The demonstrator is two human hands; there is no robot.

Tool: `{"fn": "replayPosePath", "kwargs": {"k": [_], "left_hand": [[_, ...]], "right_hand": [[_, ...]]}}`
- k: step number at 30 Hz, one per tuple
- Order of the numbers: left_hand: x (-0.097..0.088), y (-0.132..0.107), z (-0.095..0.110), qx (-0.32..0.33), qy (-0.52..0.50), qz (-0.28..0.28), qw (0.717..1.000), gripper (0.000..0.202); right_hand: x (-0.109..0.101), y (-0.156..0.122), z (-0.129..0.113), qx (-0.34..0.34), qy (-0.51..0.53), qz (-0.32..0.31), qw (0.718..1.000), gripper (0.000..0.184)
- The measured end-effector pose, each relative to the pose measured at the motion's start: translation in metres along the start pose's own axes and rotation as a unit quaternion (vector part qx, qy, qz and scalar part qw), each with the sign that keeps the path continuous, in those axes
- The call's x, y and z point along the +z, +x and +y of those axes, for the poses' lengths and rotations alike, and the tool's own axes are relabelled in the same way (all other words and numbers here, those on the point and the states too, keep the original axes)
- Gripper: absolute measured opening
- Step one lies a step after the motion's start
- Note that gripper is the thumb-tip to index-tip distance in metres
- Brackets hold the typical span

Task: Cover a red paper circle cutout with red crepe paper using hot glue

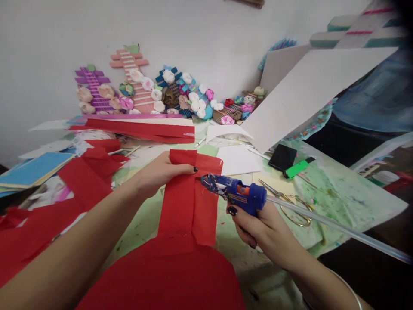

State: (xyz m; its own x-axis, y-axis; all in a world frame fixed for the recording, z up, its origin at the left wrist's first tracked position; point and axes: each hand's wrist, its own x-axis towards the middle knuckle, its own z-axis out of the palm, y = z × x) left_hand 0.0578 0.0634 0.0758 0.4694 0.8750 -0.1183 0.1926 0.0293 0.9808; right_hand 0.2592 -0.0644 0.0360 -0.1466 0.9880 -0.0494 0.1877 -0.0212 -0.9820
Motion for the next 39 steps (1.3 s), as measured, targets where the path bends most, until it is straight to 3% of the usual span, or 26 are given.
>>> {"fn": "replayPosePath", "kwargs": {"k": [14, 24, 39], "left_hand": [[-0.002, 0.002, -0.003, -0.002, -0.023, -0.015, 1.000, 0.019], [-0.004, 0.003, -0.005, 0.015, -0.021, -0.010, 1.000, 0.017], [-0.003, 0.003, -0.003, -0.013, -0.040, -0.005, 0.999, 0.016]], "right_hand": [[-0.001, -0.002, 0.003, -0.013, -0.007, -0.002, 1.000, 0.033], [-0.003, -0.011, 0.006, -0.062, -0.085, 0.001, 0.994, 0.030], [-0.011, -0.023, 0.007, -0.067, -0.033, -0.021, 0.997, 0.028]]}}
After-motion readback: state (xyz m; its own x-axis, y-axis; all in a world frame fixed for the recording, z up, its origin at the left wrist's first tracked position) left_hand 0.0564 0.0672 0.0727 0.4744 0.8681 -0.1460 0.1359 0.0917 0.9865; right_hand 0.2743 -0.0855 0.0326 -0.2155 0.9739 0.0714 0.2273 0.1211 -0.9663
